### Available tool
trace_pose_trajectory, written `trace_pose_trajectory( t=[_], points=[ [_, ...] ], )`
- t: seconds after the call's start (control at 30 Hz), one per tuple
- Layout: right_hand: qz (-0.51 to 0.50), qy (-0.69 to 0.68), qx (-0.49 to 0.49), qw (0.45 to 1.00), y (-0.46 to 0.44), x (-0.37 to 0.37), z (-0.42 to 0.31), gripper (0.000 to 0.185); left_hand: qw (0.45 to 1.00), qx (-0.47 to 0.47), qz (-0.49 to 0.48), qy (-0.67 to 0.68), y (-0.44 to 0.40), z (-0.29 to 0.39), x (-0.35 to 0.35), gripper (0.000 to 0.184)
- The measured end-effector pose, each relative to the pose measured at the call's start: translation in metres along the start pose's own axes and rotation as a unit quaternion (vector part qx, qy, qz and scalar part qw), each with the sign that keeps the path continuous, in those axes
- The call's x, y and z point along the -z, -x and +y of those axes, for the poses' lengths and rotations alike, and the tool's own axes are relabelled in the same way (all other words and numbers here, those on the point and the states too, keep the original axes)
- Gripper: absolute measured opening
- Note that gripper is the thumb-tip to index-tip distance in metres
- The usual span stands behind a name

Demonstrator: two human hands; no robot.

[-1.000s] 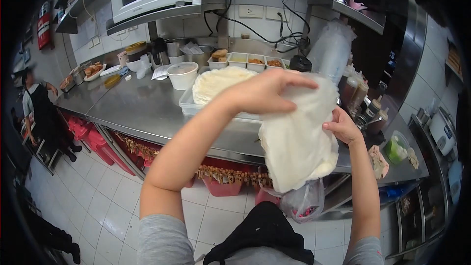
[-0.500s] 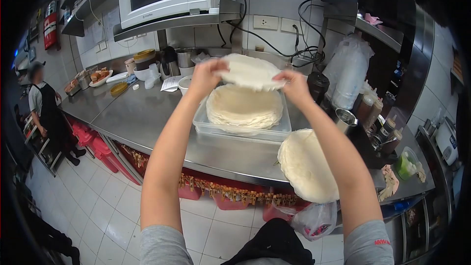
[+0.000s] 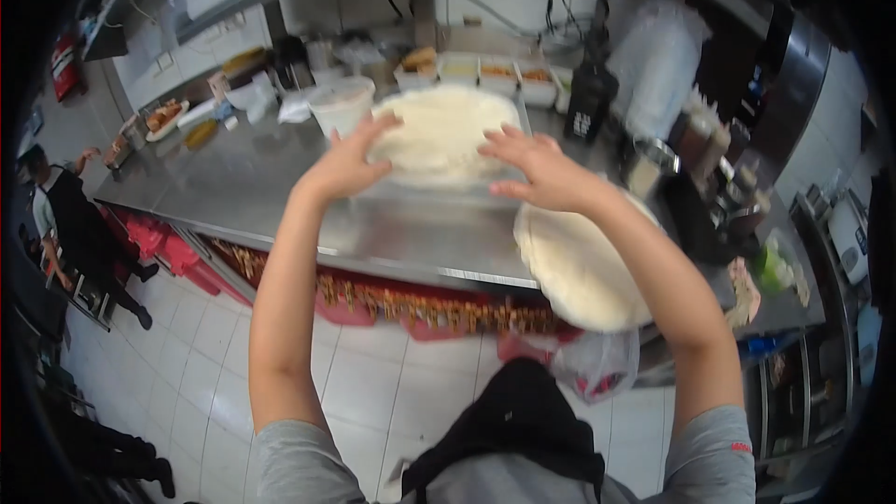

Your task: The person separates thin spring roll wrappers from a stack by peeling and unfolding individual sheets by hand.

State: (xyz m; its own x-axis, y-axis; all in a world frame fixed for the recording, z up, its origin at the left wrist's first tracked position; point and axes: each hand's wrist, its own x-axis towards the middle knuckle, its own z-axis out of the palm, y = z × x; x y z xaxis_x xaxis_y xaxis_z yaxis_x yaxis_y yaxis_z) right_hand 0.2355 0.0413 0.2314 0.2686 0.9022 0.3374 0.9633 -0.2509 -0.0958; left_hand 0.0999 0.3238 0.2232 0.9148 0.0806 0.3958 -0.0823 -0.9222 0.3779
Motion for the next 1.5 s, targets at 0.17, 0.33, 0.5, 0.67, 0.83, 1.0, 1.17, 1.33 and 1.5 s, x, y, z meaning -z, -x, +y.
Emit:
trace_pose_trajectory(
  t=[0.17, 0.33, 0.5, 0.67, 0.83, 1.0, 1.17, 1.33, 1.5],
  points=[
    [0.065, -0.137, 0.123, 0.981, 0.119, 0.026, -0.078, 0.037, 0.924, -0.222, 0.236, 0.204, 0.121, 0.090, -0.063, 0.022],
    [0.098, -0.366, -0.069, 0.923, 0.251, -0.030, -0.081, 0.018, 0.891, -0.189, -0.161, 0.380, 0.283, 0.142, -0.248, 0.032],
    [0.055, -0.491, -0.242, 0.835, 0.366, -0.147, -0.090, 0.015, 0.872, -0.328, -0.318, 0.178, 0.294, 0.141, -0.313, 0.044],
    [-0.057, -0.475, -0.164, 0.863, 0.407, -0.197, -0.133, 0.032, 0.909, 0.042, -0.399, -0.113, 0.221, 0.052, -0.401, 0.039],
    [-0.221, -0.358, -0.011, 0.907, 0.351, -0.214, -0.169, 0.059, 0.966, -0.022, -0.257, 0.011, 0.236, 0.114, -0.369, 0.035],
    [0.003, -0.293, -0.167, 0.941, 0.376, -0.331, -0.048, 0.055, 0.975, -0.005, -0.146, 0.169, 0.266, 0.145, -0.321, 0.032],
    [-0.124, -0.330, -0.571, 0.742, 0.445, -0.411, -0.026, 0.053, 0.860, -0.259, -0.400, 0.182, 0.312, 0.155, -0.302, 0.044],
    [-0.118, -0.219, -0.077, 0.965, 0.380, -0.239, -0.105, 0.063, 0.927, 0.014, -0.334, 0.168, 0.247, 0.076, -0.405, 0.050],
    [-0.441, -0.091, -0.470, 0.759, 0.427, -0.281, -0.047, 0.064, 0.862, -0.003, -0.458, -0.219, 0.201, 0.093, -0.424, 0.049]
  ],
)
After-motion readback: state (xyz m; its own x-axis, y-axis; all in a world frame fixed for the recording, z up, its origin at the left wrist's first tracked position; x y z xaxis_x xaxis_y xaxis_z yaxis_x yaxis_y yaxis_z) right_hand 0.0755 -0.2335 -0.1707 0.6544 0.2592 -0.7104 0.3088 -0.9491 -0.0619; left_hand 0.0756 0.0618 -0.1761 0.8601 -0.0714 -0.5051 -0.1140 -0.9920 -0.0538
